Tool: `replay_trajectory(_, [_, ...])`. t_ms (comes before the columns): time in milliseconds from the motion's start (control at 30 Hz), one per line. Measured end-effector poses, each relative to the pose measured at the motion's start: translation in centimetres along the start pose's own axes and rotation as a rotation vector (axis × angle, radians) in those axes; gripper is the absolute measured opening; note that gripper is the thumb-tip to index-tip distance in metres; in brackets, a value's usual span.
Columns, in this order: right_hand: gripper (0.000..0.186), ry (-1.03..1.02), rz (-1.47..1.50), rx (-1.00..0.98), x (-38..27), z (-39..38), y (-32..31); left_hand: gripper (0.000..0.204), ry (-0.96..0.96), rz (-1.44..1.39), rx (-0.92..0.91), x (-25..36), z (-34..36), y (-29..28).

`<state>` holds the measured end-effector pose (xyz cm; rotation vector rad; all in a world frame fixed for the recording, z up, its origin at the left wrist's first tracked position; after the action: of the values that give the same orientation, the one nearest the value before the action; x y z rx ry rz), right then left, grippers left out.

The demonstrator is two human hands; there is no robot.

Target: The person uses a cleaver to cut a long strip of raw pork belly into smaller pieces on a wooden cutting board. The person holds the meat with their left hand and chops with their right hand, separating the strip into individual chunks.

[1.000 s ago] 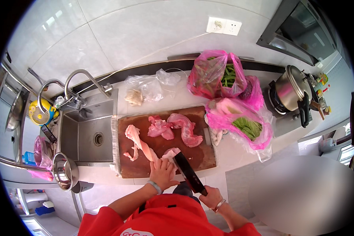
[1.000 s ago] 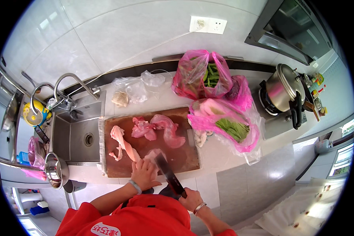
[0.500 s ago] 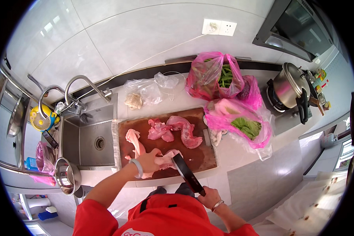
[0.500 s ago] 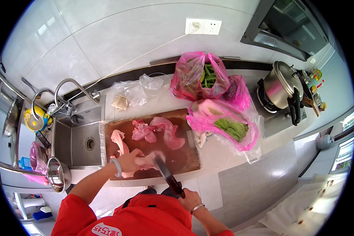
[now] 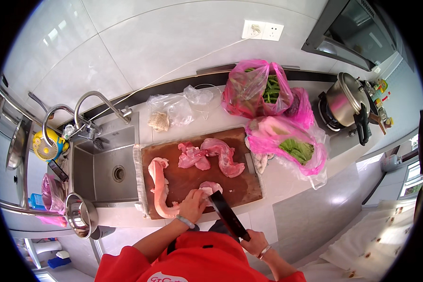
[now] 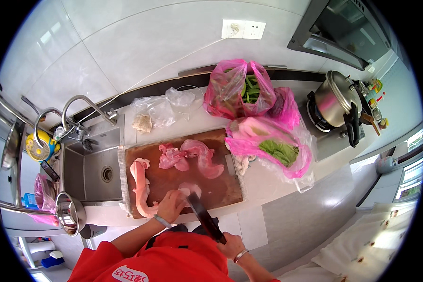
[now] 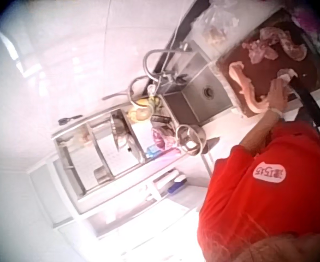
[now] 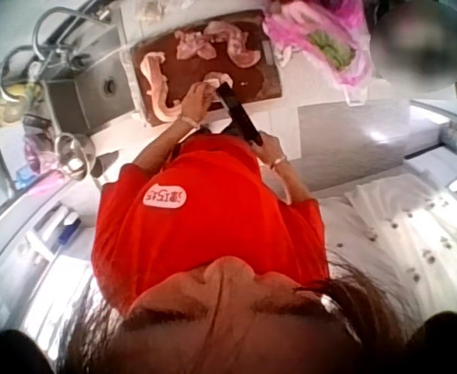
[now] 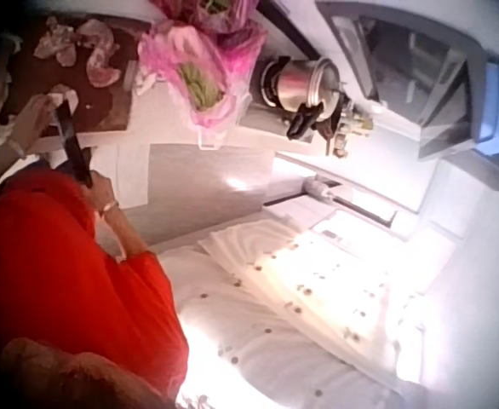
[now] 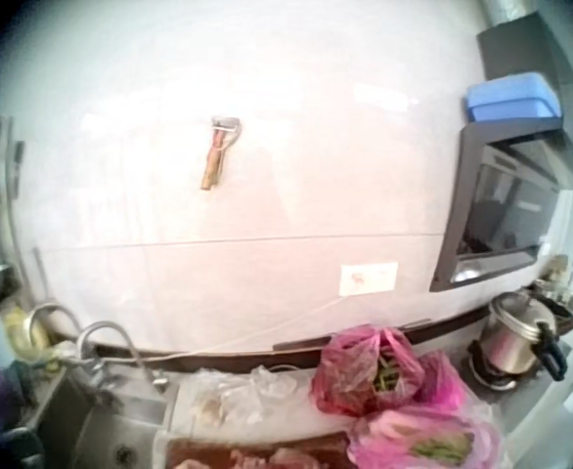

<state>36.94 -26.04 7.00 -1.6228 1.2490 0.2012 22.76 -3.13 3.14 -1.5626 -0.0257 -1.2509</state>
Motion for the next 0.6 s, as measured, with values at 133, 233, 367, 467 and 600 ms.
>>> replay_trajectory(133, [0.02, 0.06, 0.026, 0.04, -0.3, -1.2, -1.1, 0.027, -0.06, 0.017, -0.033, -0.6, 0.5, 0.3])
replay_trajectory(233, [0.02, 0.08, 0.041, 0.094, -0.2, -1.9, -1.2, 0.021, 0.112, 0.025, 0.127, 2.3, 1.2, -0.8])
replay_trajectory(367, [0.02, 0.088, 0.066, 0.14, -0.9, -2.1, -1.3, 0.016, 0.058, 0.041, 0.069, 2.5, 1.7, 0.4])
replay_trajectory(467, [0.021, 0.119, 0.149, 0.129, -0.4, -2.0, -0.7, 0.012, 0.076, -0.025, 0.012, 0.9, 2.0, 1.2])
replay_trajectory(600, [0.023, 0.19, 0.258, 0.056, -0.8, -2.0, 0.2, 0.011, -0.099, -0.223, -0.049, 0.1, 2.5, 0.5])
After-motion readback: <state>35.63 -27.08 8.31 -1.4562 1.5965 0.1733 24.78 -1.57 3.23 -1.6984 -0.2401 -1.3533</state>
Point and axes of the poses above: each hand's wrist, its own z-axis towards the middle knuckle, its own y-axis out of the palm, x = y × z, the point moved 5 cm from there along z, towards the middle knuckle, and after that the axes turned 5 degrees about x, right-handed, at the moved point
